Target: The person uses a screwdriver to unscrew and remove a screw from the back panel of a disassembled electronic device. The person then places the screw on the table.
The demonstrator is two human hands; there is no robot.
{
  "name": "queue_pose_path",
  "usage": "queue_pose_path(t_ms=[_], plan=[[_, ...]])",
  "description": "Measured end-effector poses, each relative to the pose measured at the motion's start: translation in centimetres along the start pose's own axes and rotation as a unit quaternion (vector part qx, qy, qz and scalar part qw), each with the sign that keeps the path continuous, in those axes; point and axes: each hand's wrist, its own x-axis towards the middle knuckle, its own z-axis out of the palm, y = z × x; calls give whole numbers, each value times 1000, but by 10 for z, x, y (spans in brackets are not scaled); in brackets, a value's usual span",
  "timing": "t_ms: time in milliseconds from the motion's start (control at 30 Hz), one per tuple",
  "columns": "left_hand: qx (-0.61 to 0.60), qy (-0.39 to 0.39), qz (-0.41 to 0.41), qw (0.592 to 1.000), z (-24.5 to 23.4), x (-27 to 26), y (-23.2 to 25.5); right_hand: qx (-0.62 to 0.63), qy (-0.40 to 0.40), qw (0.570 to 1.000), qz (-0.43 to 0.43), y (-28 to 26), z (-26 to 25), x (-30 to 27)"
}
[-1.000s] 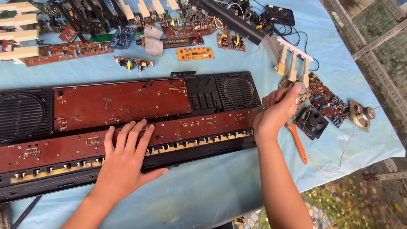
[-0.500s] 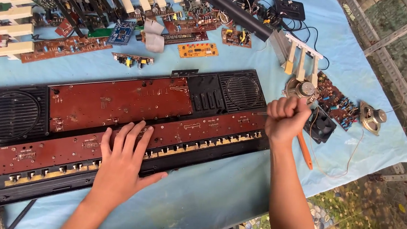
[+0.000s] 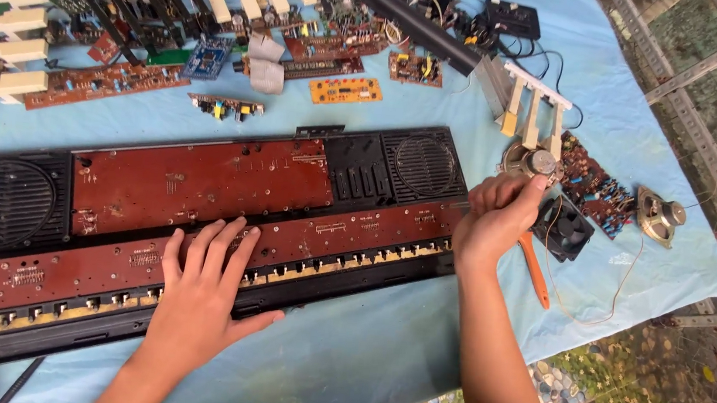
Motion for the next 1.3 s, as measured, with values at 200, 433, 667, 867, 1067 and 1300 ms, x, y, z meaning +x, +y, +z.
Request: queue_pose_path(t_ms=[200,433,667,867,1067,1300], plan=[[5,-7,-3,1000,-5,2,1,74,-181,977,82,13,-29,21],[6,-14,-5,1000,-1,1,0,140,-216,953,161,20,-61,51],[0,-21,-7,1000,1,-1,-1,-2,-66,997,27,0,-1,4],[1,-37,-11,999,0,-3,0,16,-99,994,32,9,-14,4],[12,-46,-10,999,5,-2,-2,36,-215,971,93,18,-31,18],[19,-54,-14,998,2,-1,-1,58,-278,950,129,23,-40,28]])
